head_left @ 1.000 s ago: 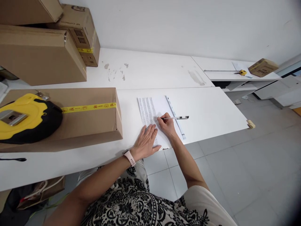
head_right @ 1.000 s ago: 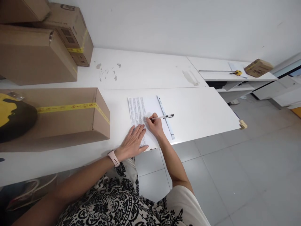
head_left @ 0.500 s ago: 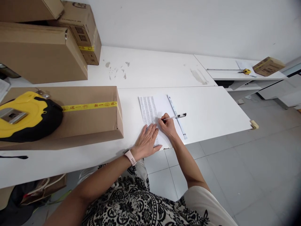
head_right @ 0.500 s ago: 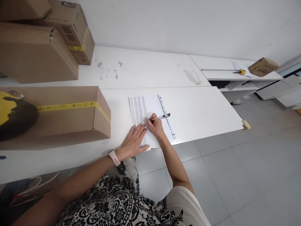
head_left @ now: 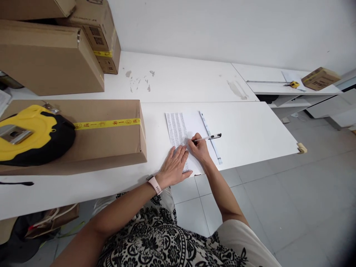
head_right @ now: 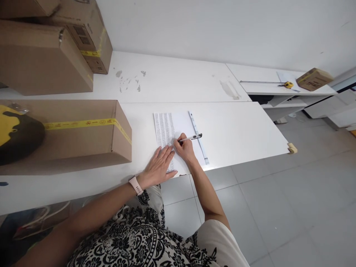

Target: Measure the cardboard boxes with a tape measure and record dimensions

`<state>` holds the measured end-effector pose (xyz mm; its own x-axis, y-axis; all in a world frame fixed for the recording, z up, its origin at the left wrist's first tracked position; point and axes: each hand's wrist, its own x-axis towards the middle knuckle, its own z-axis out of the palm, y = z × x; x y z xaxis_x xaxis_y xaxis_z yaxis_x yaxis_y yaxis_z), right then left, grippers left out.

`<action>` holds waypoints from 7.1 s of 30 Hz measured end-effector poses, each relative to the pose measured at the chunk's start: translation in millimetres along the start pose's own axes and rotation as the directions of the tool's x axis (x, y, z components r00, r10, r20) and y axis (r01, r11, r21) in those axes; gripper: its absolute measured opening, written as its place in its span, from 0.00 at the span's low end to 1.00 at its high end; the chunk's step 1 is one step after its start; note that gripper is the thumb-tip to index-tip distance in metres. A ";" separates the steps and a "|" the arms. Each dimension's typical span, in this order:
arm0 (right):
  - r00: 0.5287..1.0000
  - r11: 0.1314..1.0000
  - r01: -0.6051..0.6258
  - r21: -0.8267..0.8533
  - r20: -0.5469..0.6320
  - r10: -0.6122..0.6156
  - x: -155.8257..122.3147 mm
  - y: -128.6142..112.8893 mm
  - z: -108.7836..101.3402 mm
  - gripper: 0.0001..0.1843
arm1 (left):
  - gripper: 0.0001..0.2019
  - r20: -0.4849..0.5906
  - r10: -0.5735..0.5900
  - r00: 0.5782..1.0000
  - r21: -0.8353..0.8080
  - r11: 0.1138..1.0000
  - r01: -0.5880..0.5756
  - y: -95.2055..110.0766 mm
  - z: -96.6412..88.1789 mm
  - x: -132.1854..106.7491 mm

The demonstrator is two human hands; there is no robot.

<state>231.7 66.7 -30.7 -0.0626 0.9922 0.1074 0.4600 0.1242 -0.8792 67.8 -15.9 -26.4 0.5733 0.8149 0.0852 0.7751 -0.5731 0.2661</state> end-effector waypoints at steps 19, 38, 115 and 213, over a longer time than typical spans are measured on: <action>1.000 1.000 0.006 0.021 -0.026 -0.006 1.2 -0.3 0.0 0.12 | 0.39 -0.004 0.009 1.000 0.032 0.999 -0.009 -1.7 3.4 -0.5; 0.999 0.998 -0.021 0.053 -0.028 0.022 1.4 -0.8 -0.7 0.11 | 0.40 0.021 0.007 1.000 0.035 0.999 -0.008 -0.8 1.3 -0.2; 0.997 0.999 -0.038 0.010 -0.067 0.038 2.3 2.2 -2.8 0.11 | 0.39 0.013 0.007 1.000 0.033 0.999 -0.008 -1.4 1.8 0.1; 0.905 0.897 0.423 0.127 -0.004 -0.426 -67.3 -225.3 69.0 0.19 | 0.38 -0.228 -0.675 0.701 -0.971 0.213 -0.111 -89.8 -240.7 -195.7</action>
<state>71.1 -28.5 128.1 -0.2489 0.8450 0.4734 0.2737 0.5302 -0.8025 -177.9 -103.2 164.1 -0.1819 0.9783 0.0994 -0.1565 -0.1286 0.9793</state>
